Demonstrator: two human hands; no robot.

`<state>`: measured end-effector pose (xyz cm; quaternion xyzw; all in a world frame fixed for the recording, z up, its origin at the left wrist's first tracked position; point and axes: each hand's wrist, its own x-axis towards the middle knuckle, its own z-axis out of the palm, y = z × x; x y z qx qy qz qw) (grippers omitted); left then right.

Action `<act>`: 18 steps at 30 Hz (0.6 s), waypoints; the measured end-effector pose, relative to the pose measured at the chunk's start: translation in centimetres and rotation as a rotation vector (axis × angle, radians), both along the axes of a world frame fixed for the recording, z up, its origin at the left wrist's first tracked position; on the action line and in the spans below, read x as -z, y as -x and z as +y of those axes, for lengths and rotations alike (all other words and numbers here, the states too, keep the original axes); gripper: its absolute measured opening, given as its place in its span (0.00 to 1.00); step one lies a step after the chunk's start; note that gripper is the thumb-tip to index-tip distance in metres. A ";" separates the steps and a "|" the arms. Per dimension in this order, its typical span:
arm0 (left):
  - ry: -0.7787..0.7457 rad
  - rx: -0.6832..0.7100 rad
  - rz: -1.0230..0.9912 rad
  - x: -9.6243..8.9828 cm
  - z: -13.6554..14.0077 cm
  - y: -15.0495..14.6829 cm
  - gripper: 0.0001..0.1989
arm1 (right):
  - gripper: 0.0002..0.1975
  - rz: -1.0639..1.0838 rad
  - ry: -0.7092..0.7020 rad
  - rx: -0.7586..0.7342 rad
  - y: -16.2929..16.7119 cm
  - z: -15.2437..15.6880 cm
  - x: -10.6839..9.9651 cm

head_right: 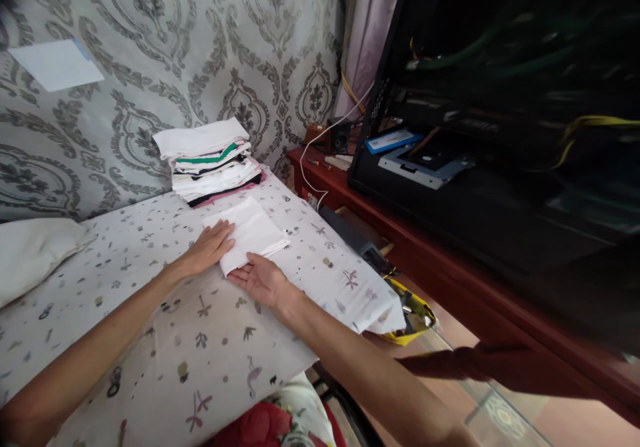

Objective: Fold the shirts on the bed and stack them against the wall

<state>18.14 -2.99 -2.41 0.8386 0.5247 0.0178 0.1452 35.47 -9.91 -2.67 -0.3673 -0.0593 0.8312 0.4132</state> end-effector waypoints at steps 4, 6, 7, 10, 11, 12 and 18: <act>-0.048 0.032 0.048 0.2 -0.4 -0.5 0.38 | 0.11 -0.150 -0.110 -0.149 -2.0 -1.3 -0.3; -0.068 0.050 0.062 0.4 -0.5 -0.5 0.38 | 0.10 -0.332 -0.272 -0.293 -3.5 -1.9 -0.5; -0.075 0.061 0.062 0.5 -0.6 -0.5 0.38 | 0.11 -0.478 -0.392 -0.336 -4.1 -1.9 -0.6; -0.131 0.112 0.052 0.6 -0.7 -0.8 0.37 | 0.16 -1.053 -0.873 -0.279 -4.9 -0.4 -1.0; -0.164 0.139 0.048 0.7 -0.8 -1.1 0.36 | 0.16 -1.209 -1.037 -0.228 -4.6 0.6 -1.1; -0.198 0.172 0.046 0.7 -0.8 -1.4 0.35 | 0.15 -1.317 -1.182 -0.202 -4.2 2.0 -1.1; -0.307 0.379 0.071 1.2 -1.4 -3.4 0.33 | 0.25 -1.514 -1.385 -0.619 -0.7 11.7 -0.2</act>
